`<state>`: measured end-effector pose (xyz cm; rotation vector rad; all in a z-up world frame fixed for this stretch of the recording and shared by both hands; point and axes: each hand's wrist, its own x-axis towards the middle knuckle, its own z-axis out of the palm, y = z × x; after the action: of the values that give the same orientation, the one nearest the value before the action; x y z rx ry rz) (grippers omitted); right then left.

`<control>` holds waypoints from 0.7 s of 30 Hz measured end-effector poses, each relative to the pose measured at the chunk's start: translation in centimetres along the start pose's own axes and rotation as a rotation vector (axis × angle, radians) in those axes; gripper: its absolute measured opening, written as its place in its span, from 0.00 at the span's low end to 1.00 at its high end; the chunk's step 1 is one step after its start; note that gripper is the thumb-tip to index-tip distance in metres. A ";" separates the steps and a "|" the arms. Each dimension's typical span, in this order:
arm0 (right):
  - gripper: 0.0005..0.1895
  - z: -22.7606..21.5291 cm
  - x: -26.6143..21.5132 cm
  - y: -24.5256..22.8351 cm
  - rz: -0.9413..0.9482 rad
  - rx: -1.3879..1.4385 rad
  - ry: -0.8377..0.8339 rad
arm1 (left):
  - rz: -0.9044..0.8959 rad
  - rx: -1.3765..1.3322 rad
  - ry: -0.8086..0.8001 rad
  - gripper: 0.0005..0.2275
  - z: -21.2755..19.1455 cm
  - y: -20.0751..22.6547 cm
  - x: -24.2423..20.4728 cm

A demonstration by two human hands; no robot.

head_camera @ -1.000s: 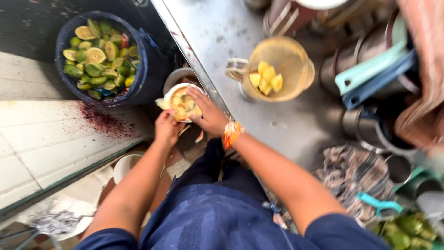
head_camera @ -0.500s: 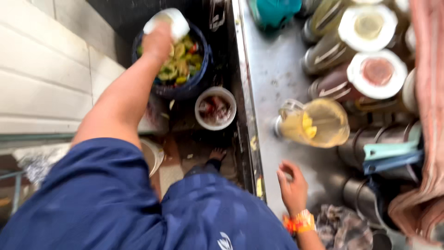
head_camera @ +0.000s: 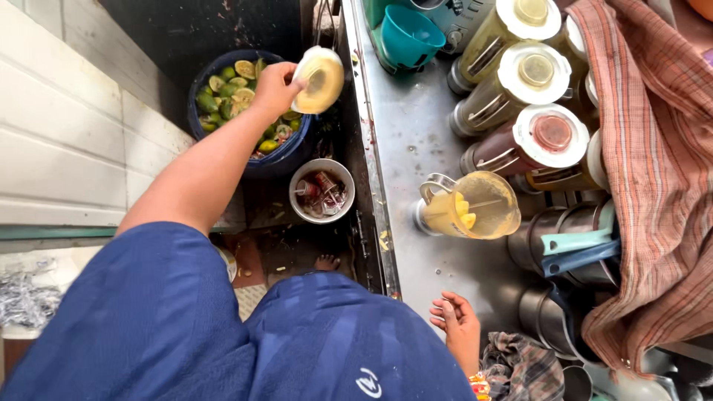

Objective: The person peels an apple using a peeler, slices the fruit with a knife into a blender jar, adds sugar with a spoon, and then places the jar on a blender base to process it.

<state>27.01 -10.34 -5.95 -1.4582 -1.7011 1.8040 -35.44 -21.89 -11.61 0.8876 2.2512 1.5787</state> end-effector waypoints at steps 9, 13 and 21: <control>0.17 0.2 0.0 0.8 0.055 0.013 -0.043 | -0.217 -0.678 -0.110 0.09 0.4 4.9 -1.9; 0.17 0.0 -0.8 1.3 0.032 -0.065 -0.081 | 0.172 -0.105 -0.152 0.11 1.3 11.1 -3.1; 0.38 -1.2 -7.5 -6.0 -0.287 0.322 -0.248 | -0.175 -0.879 -0.610 0.11 9.1 24.5 -13.1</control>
<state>28.81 -13.60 3.00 -0.8453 -1.5365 2.0379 -12.17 -17.35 5.56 0.7275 1.0238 1.6628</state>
